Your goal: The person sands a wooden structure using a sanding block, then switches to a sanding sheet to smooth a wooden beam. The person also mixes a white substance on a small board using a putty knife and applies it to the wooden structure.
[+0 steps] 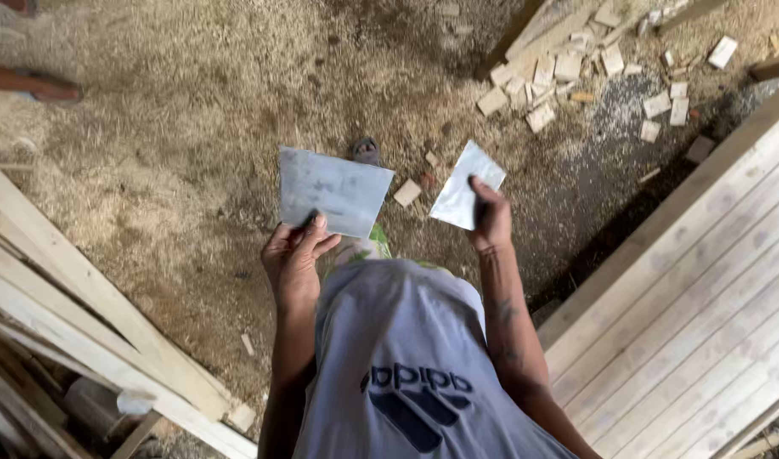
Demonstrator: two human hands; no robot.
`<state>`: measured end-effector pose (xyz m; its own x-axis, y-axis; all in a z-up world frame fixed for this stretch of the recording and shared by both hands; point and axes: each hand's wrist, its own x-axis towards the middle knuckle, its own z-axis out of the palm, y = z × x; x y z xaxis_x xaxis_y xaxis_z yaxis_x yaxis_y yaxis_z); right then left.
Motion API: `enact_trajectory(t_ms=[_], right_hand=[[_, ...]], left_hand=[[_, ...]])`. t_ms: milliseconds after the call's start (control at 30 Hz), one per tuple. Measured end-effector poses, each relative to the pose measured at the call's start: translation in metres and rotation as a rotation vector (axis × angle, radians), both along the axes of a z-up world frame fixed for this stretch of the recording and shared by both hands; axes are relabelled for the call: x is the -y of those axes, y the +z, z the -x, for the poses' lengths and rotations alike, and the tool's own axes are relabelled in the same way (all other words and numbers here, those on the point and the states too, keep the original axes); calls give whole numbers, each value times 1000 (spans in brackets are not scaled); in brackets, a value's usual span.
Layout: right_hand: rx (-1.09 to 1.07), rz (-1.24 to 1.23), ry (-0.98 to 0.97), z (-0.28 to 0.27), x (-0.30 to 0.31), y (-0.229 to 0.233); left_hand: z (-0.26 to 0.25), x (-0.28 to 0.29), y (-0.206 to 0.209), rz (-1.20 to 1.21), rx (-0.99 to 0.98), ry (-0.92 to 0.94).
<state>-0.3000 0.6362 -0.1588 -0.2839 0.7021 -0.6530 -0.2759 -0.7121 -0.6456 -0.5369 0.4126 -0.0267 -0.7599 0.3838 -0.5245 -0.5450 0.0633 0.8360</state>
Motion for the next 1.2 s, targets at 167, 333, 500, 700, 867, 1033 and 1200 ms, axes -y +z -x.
enact_trajectory(t_ms=[167,333,500,700,867,1033,1200], right_hand=[[-14,38,56,88,-57,-24],[556,-499,361,160,-148,31],[296,-587,125,242,-253,48],[607,-655,223,345,-386,9],[925,-1261,528,415,-480,0],[1128,-1530,689,484,-546,-25],[1209,-1440,746,496,-537,-33]], left_hand=[[106,-115,-56,-154,63,-91],[204,-264,-65,-266,71,-262],[271,-414,-91,-130,129,-262],[336,-593,-187,-126,250,-194],[369,-682,-262,-181,374,-203],[379,-704,-297,53,426,-271],[379,-693,-296,-170,349,-461]])
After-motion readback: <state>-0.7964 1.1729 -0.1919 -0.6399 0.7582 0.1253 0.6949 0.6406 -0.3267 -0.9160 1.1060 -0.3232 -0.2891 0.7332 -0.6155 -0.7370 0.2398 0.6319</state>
